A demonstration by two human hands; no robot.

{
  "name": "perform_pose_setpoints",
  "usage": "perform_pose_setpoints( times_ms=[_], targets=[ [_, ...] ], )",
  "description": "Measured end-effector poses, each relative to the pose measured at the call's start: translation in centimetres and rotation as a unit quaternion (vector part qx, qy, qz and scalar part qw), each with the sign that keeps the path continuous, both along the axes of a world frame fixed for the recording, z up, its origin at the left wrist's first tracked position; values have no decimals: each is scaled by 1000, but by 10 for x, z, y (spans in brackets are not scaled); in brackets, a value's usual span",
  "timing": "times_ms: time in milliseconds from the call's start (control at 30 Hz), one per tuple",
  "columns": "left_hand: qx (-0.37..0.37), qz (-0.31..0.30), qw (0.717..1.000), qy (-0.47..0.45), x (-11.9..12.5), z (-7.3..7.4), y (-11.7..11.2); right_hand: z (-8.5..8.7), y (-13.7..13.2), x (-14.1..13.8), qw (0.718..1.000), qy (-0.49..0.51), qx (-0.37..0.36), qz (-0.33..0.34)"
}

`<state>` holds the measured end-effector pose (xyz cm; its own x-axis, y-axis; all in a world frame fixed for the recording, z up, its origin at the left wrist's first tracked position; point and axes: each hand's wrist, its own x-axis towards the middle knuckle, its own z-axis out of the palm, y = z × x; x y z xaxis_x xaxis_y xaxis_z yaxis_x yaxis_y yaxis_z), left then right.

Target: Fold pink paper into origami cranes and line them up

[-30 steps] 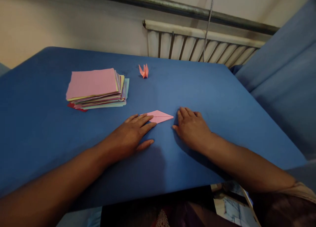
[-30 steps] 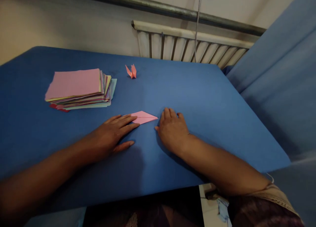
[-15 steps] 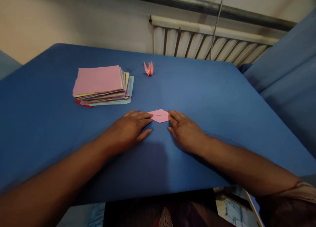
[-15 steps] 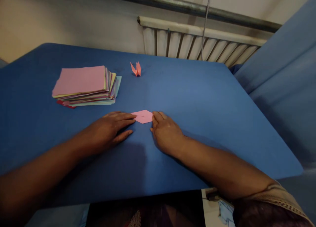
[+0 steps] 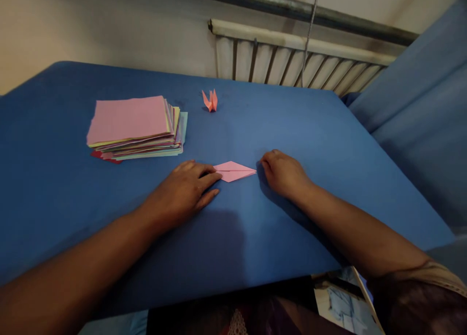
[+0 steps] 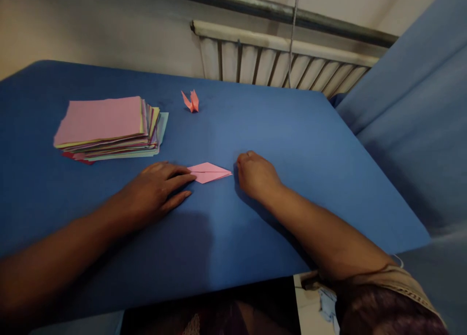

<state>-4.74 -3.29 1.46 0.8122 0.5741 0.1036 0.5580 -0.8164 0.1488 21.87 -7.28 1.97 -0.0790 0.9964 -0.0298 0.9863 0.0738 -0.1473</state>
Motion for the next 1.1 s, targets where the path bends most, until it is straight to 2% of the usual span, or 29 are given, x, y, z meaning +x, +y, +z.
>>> perform_pose_setpoints(
  times_ms=[233, 333, 500, 667, 800, 1000, 1100],
  targets=[
    [10, -1, 1000, 1, 6, 1, 0, -10, 9, 2, 993, 118, 23, -17],
    [14, -6, 1000, -12, 7, 0, -3, -10, 7, -2, 985, 175, 11, 6],
    [31, 4, 997, -65, 22, 3, 3, -13, 10, 2, 982, 182, -2, 55],
    [25, -49, 998, 37, 52, 13, 21, -16, 14, 6, 978, 202, -7, 55],
    [26, -72, 993, 92, 58, 11, 24, -11, 16, 12, 971, 223, -32, 83],
    [45, -91, 990, 95, 53, 8, 25, 5, 17, 32, 946, 270, -112, 142],
    [41, -92, 991, 90, 55, 9, 25, 13, 13, 36, 941, 252, -113, 195]
  ],
)
